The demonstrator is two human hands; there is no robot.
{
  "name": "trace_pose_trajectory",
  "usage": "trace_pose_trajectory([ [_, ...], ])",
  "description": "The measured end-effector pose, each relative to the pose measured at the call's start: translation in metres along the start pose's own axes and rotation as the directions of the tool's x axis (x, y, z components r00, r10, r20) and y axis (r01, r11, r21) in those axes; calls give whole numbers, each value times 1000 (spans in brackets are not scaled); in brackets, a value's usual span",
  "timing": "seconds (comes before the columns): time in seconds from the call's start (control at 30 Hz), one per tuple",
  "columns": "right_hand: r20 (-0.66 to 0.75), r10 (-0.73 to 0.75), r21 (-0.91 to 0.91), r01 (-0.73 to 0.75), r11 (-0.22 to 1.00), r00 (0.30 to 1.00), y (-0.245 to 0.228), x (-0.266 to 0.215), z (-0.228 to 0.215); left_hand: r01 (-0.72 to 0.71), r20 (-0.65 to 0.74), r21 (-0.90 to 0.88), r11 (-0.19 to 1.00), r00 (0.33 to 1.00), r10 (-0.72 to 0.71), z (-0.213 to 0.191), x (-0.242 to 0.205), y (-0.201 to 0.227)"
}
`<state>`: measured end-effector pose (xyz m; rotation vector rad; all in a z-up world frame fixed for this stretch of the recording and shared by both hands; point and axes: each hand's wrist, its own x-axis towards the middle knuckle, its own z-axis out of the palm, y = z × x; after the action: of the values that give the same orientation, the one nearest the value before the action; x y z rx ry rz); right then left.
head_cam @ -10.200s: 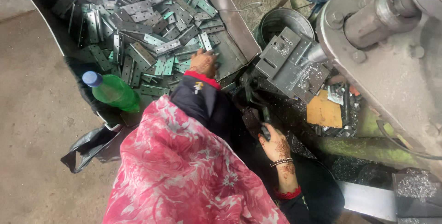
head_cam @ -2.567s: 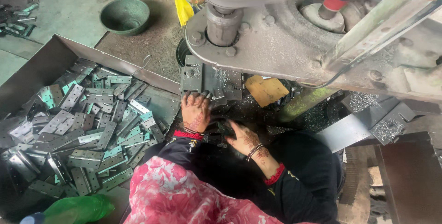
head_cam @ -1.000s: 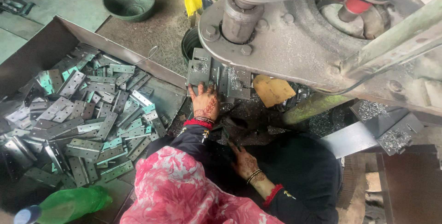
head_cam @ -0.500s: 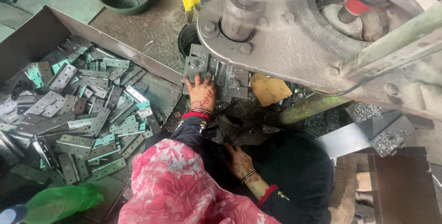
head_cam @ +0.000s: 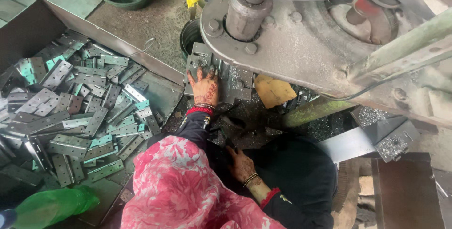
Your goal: The person operates a hydraulic press machine to process metal brackets. They repeatedly pick up brackets from a bin, place them into the machine's die, activate the press, and then remove the processed pieces.
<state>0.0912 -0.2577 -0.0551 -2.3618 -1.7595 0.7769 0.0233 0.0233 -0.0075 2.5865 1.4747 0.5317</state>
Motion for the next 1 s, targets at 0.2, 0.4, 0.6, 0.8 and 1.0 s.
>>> trace_pose_trajectory([
  [0.2, -1, -52, 6, 52, 999, 999, -1, 12, -32, -50, 19, -3, 999, 999, 51, -1, -16, 1],
  [0.4, -39, -99, -31, 98, 995, 994, -1, 22, -39, -3, 93, 0, 1000, 996, 3, 0, 6, 2],
  [0.6, -17, -29, 20, 29, 999, 999, 7, 9, 0, -16, 66, 48, 999, 998, 13, 1, 11, 2],
  [0.8, -43, -61, -24, 60, 998, 997, 6, 14, -20, -39, -18, -4, 999, 999, 39, -22, -6, -3],
  [1.0, -91, -220, -82, 213, 974, 971, -12, 22, -75, 47, -232, -139, 989, 970, -79, -49, -48, -53],
])
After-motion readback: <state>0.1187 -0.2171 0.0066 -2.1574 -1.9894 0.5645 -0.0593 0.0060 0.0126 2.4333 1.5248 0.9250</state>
